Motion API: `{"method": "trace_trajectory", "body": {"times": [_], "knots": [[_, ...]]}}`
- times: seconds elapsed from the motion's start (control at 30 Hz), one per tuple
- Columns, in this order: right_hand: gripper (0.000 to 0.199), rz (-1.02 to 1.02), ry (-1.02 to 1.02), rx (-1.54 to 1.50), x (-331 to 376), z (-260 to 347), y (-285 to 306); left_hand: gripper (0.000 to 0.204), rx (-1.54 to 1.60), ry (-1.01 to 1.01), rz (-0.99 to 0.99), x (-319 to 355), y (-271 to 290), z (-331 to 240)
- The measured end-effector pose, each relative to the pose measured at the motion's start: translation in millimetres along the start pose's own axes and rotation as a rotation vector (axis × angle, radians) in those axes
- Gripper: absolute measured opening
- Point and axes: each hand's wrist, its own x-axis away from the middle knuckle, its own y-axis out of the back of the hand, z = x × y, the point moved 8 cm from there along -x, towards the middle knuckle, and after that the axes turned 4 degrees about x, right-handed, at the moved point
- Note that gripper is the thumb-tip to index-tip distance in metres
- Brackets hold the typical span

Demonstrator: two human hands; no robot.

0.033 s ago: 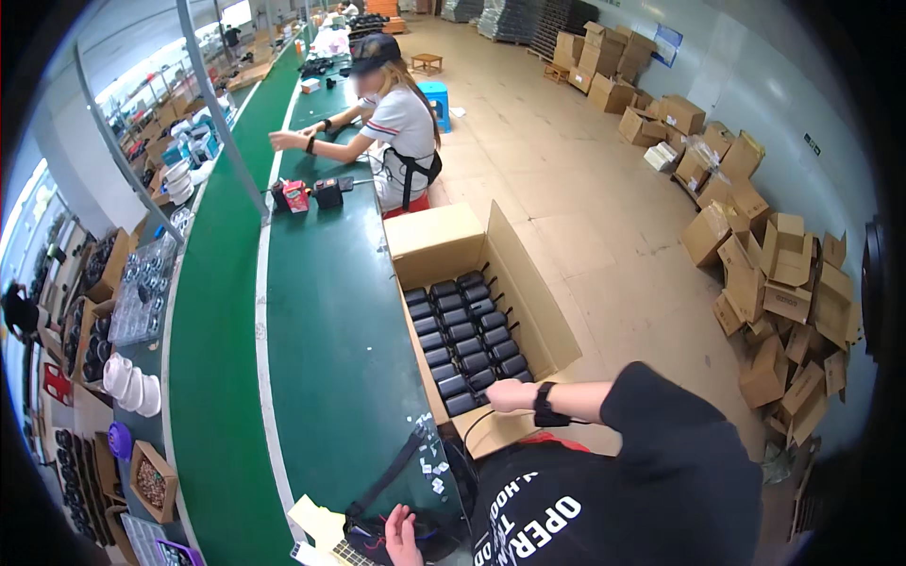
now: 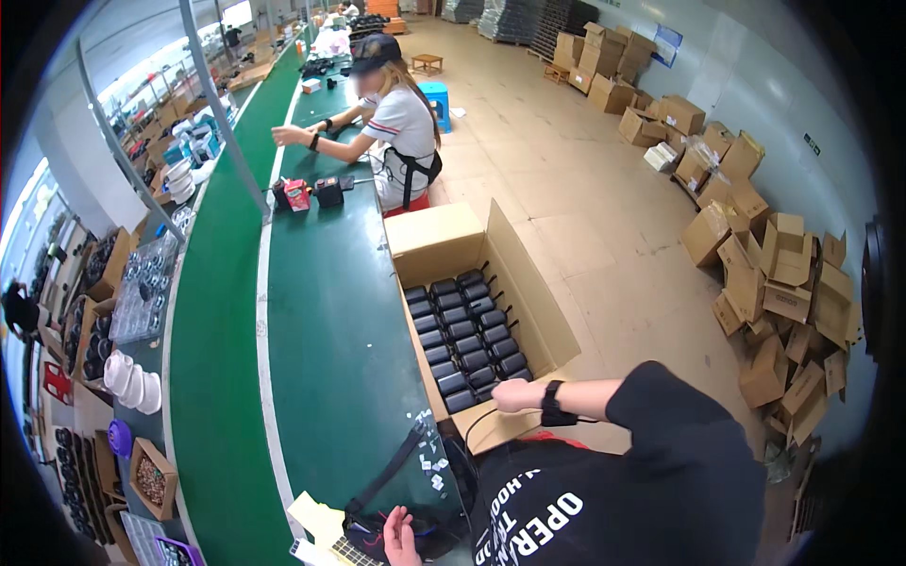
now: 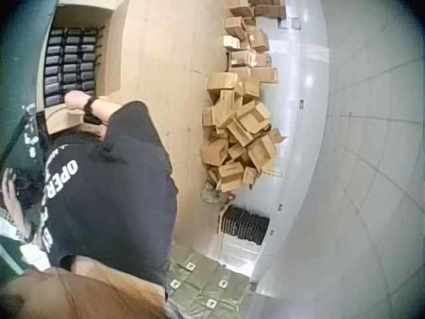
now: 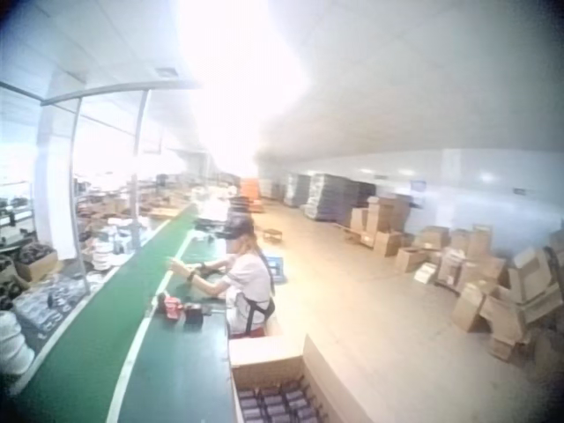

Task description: Packing black electronic handheld devices into a cardboard shipping box on an assembly line.

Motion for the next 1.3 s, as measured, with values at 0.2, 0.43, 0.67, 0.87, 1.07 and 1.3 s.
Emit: {"method": "trace_trajectory", "body": {"times": [0.2, 0.43, 0.67, 0.87, 1.07, 1.3], "knots": [[0.032, 0.028, 0.088, -0.026, 88, 26, 40, 0.03, -0.117, -0.289, 0.579, 48, -77, -32], [0.043, 0.096, 0.2, 0.199, 68, 74, 23, 0.018, -0.313, -0.455, 0.503, 45, -89, 3], [0.026, -0.092, 0.649, 0.409, 19, 180, 85, 0.026, -0.559, -0.798, -0.192, 69, -82, 5], [0.029, 0.594, 0.549, 0.641, 66, 248, 98, 0.028, -0.305, -0.398, -0.331, 66, -85, -13], [0.029, 0.685, 0.847, 0.69, 80, 291, 78, 0.031, -0.132, -0.566, -0.869, 119, -43, -9], [0.029, 0.713, 1.119, 0.586, 99, 325, 83, 0.02, -0.133, -0.481, -1.28, 188, 2, -18]]}}
